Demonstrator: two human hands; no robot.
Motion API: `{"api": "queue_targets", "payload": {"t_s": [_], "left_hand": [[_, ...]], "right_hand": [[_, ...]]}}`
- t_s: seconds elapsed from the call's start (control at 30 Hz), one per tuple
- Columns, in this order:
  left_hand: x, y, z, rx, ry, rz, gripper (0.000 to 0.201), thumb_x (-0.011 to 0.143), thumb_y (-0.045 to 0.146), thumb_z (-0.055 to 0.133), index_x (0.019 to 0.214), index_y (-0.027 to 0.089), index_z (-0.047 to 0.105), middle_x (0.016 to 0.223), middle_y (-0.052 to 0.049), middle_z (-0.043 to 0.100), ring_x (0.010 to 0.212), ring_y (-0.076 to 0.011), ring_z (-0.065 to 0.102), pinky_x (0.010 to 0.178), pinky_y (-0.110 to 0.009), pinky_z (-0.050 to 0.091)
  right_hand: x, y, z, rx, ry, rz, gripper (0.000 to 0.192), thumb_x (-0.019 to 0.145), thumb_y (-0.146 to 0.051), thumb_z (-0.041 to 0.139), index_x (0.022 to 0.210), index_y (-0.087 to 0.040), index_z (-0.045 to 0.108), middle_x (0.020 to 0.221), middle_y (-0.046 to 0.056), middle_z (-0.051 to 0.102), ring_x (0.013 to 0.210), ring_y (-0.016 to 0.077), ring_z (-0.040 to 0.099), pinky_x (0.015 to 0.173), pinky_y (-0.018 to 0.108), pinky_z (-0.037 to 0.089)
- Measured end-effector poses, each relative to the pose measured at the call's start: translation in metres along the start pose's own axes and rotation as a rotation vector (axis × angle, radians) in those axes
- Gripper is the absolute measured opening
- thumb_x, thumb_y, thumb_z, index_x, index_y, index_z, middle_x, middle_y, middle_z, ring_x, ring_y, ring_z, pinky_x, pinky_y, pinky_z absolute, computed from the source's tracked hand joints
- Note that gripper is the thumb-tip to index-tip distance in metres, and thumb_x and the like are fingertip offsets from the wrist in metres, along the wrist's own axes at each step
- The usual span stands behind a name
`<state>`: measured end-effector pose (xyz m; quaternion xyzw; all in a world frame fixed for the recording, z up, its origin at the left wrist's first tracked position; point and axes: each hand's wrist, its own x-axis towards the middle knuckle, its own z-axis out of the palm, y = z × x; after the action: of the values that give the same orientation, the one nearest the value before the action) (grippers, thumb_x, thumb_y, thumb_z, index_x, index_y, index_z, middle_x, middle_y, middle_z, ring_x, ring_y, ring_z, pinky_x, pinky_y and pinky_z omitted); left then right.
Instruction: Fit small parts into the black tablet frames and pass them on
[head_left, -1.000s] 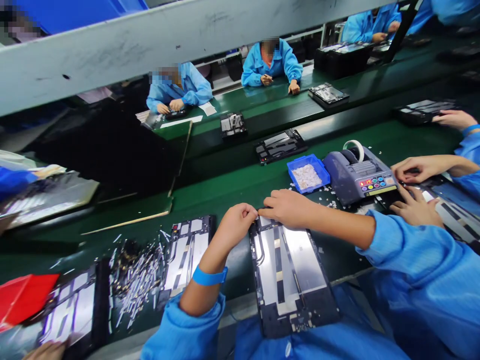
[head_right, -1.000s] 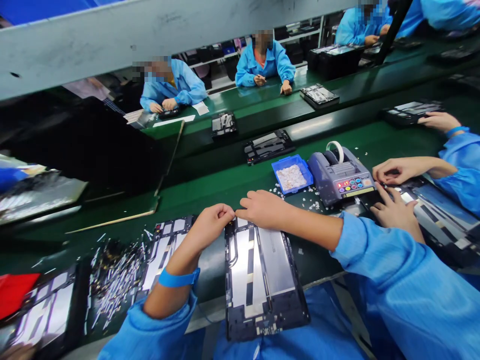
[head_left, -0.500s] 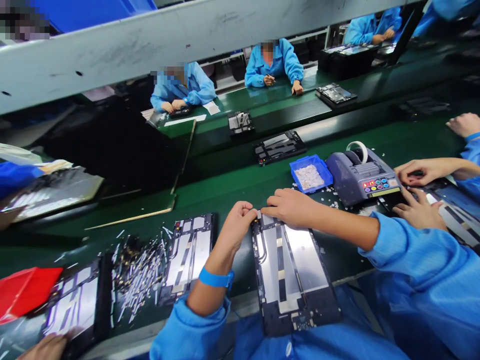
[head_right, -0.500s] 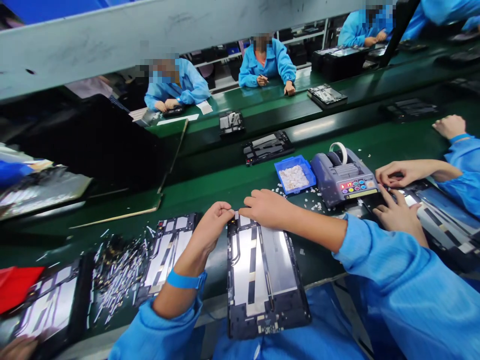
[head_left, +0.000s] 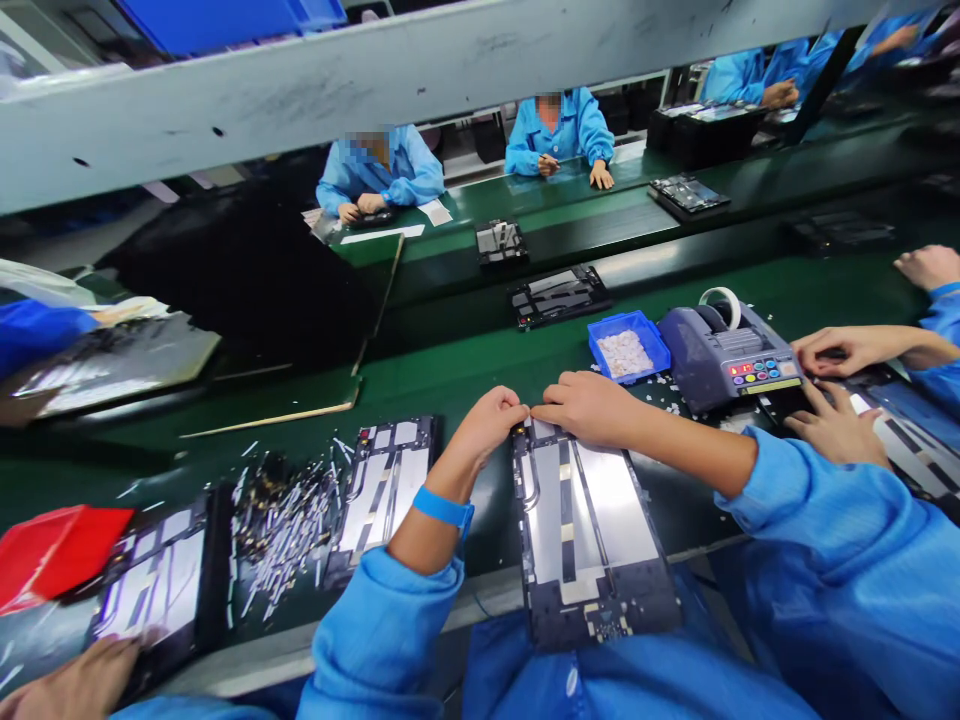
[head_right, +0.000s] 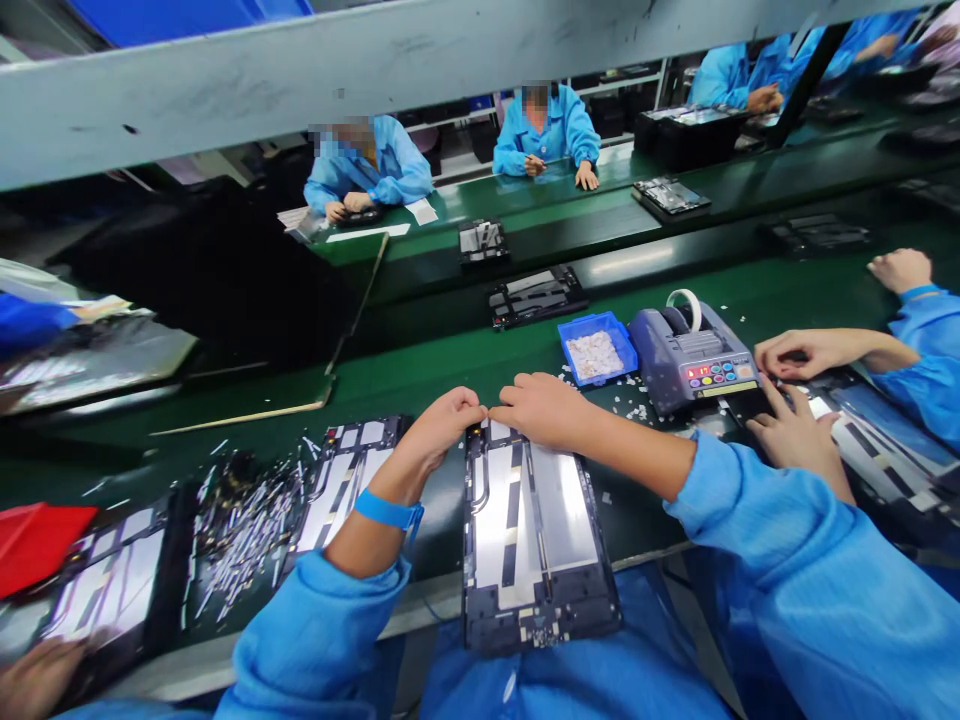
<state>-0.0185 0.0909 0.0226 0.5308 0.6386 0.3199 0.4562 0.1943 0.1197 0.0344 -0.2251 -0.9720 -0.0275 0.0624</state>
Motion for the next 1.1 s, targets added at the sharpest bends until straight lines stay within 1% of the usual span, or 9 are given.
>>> {"api": "queue_targets", "payload": {"t_s": [0.17, 0.23, 0.33, 0.43, 0.53, 0.67, 0.77, 0.9, 1.1], "left_hand": [[-0.026, -0.018, 0.008, 0.153, 0.27, 0.059, 0.04, 0.076, 0.034, 0.07, 0.111, 0.019, 0.058, 0.087, 0.003, 0.051, 0.075, -0.015, 0.05, 0.069, -0.028, 0.039], [-0.031, -0.024, 0.009, 0.117, 0.263, 0.027, 0.046, 0.079, 0.034, 0.069, 0.12, 0.018, 0.056, 0.09, 0.002, 0.052, 0.075, -0.0143, 0.052, 0.071, -0.028, 0.041], [-0.043, -0.032, 0.01, 0.042, 0.242, 0.04, 0.054, 0.083, 0.035, 0.066, 0.132, 0.016, 0.054, 0.099, -0.002, 0.056, 0.079, -0.0145, 0.055, 0.076, -0.029, 0.046], [-0.065, -0.043, 0.015, 0.048, 0.307, 0.113, 0.057, 0.089, 0.039, 0.06, 0.14, 0.017, 0.053, 0.115, -0.01, 0.06, 0.095, -0.02, 0.06, 0.092, -0.037, 0.05], [-0.09, -0.055, 0.027, 0.071, 0.266, 0.212, 0.048, 0.095, 0.037, 0.05, 0.14, 0.019, 0.058, 0.127, -0.013, 0.062, 0.121, -0.0266, 0.058, 0.111, -0.045, 0.043], [-0.11, -0.066, 0.032, -0.028, 0.276, 0.294, 0.047, 0.099, 0.04, 0.048, 0.142, 0.022, 0.058, 0.147, -0.013, 0.055, 0.142, -0.0267, 0.047, 0.124, -0.046, 0.031], [-0.124, -0.081, 0.02, -0.256, 0.428, 0.214, 0.052, 0.1, 0.054, 0.046, 0.138, 0.023, 0.06, 0.141, -0.014, 0.061, 0.131, -0.0286, 0.058, 0.115, -0.048, 0.044], [-0.161, -0.116, -0.007, -0.613, 0.802, 0.001, 0.048, 0.097, 0.062, 0.046, 0.127, 0.03, 0.065, 0.121, -0.01, 0.071, 0.108, -0.0302, 0.069, 0.089, -0.048, 0.059], [-0.211, -0.156, -0.047, -0.785, 1.26, -0.048, 0.025, 0.1, 0.05, 0.052, 0.112, 0.031, 0.064, 0.113, 0.0, 0.066, 0.097, -0.0154, 0.065, 0.077, -0.027, 0.054]], "right_hand": [[0.001, -0.001, 0.002, 0.026, 0.033, -0.001, 0.03, 0.103, -0.017, 0.051, 0.127, -0.02, 0.068, 0.102, 0.01, 0.066, 0.089, 0.0226, 0.05, 0.074, 0.034, 0.032], [0.001, 0.0, 0.002, 0.044, 0.049, 0.039, 0.029, 0.103, -0.018, 0.05, 0.125, -0.018, 0.07, 0.103, 0.011, 0.068, 0.092, 0.0233, 0.053, 0.078, 0.034, 0.035], [-0.002, 0.006, -0.001, 0.099, 0.056, 0.304, 0.032, 0.104, -0.022, 0.047, 0.124, -0.013, 0.071, 0.113, 0.015, 0.071, 0.101, 0.0254, 0.059, 0.087, 0.035, 0.039], [-0.013, 0.013, -0.011, 0.225, -0.127, 0.568, 0.037, 0.105, -0.032, 0.046, 0.111, -0.011, 0.076, 0.11, 0.017, 0.074, 0.101, 0.028, 0.066, 0.085, 0.035, 0.044], [-0.024, 0.015, -0.028, 0.359, -0.267, 0.589, 0.034, 0.103, -0.033, 0.047, 0.099, -0.015, 0.076, 0.104, 0.015, 0.076, 0.097, 0.0286, 0.069, 0.081, 0.034, 0.046], [-0.02, 0.012, -0.053, 0.659, -0.142, 0.662, 0.026, 0.093, -0.041, 0.061, 0.102, -0.018, 0.069, 0.093, 0.009, 0.075, 0.083, 0.0242, 0.068, 0.071, 0.03, 0.048], [0.013, 0.006, -0.06, 1.068, -0.06, 0.66, 0.023, 0.088, -0.041, 0.066, 0.096, -0.019, 0.066, 0.081, 0.003, 0.071, 0.069, 0.0175, 0.062, 0.06, 0.025, 0.046], [0.099, -0.024, -0.045, 1.489, -0.013, 0.652, 0.02, 0.09, -0.031, 0.061, 0.076, -0.018, 0.057, 0.069, 0.0, 0.061, 0.061, 0.012, 0.055, 0.055, 0.021, 0.044], [0.212, -0.096, 0.001, 1.507, -0.125, 0.596, 0.028, 0.097, -0.035, 0.06, 0.075, -0.019, 0.052, 0.058, -0.005, 0.052, 0.054, 0.0104, 0.053, 0.054, 0.022, 0.051]]}}
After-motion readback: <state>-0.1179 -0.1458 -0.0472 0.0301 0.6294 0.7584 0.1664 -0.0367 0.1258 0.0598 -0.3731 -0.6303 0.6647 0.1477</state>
